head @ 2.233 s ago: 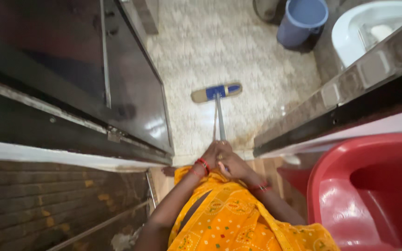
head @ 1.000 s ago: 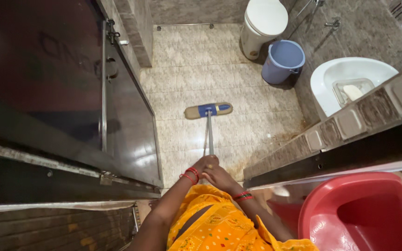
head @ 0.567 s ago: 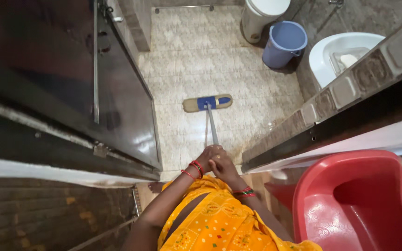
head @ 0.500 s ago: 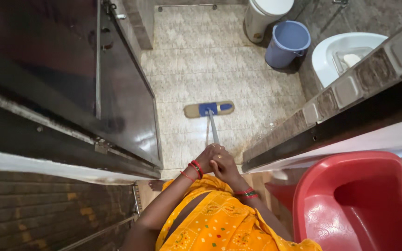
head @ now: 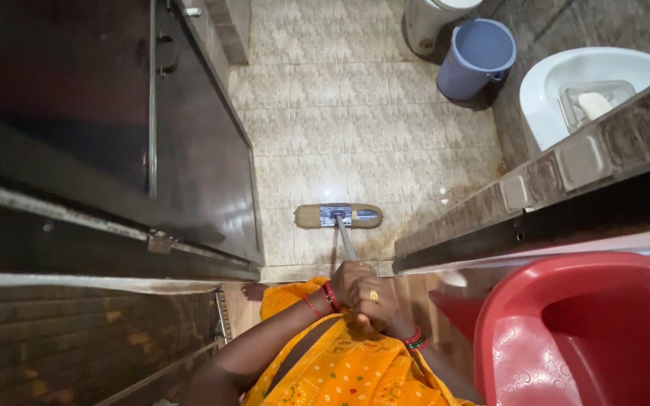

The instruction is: The person mops the tiled bathroom floor using a flat mop. They move the mop back and forth across the floor, covering the area around the toilet, sink, and doorway.

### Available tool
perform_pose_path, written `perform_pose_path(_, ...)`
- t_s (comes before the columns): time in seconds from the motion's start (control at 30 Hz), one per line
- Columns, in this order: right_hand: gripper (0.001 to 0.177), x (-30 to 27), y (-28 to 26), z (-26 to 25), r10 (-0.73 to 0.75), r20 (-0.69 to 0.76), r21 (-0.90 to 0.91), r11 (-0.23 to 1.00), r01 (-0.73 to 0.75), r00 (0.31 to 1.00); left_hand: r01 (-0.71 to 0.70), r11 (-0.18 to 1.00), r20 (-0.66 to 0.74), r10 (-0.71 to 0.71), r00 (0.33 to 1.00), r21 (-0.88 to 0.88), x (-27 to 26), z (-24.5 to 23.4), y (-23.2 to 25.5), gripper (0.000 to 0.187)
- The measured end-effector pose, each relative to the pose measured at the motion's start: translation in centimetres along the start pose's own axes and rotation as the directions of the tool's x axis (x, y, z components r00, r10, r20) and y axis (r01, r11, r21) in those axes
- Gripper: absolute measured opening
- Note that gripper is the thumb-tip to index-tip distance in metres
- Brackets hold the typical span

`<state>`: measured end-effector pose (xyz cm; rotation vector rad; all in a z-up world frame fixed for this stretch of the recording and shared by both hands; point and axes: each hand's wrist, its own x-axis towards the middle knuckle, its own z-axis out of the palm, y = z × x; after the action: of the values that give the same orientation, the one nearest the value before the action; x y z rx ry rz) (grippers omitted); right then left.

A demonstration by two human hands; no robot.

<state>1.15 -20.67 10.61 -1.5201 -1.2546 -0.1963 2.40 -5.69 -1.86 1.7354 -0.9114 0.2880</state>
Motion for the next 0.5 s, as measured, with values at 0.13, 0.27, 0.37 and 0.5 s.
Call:
perform_pose_path(0.13,0.026,-2.0,1.9,1.1,0.014,-0.039,-0.073,0.997,-0.017,0.999,-0.004,1.0,-0.008,0.004,1.0,0.02,-1.6,0.9,-3.6,0.014)
perform_pose_path(0.27,0.025,-5.7,8.8,4.6,-0.125,-0.127,-0.127,0.986,0.108,0.984,-0.007,0.985,0.141,-0.017,0.99,0.171,-2.9,0.6,-7.0,0.017)
perform_pose_path(0.37,0.025,-8.8,13.5,6.1,0.101,-0.13,-0.194,0.973,-0.125,0.986,-0.011,0.977,0.157,-0.023,0.987,0.213,-2.6,0.2,-10.0,0.017)
perform_pose_path(0.5,0.012,-9.9,15.5,6.1,0.463,0.074,-0.338,0.845,-0.415,0.883,0.263,0.95,0.29,-0.303,0.908,0.168,-2.9,-1.1,-13.9,0.011)
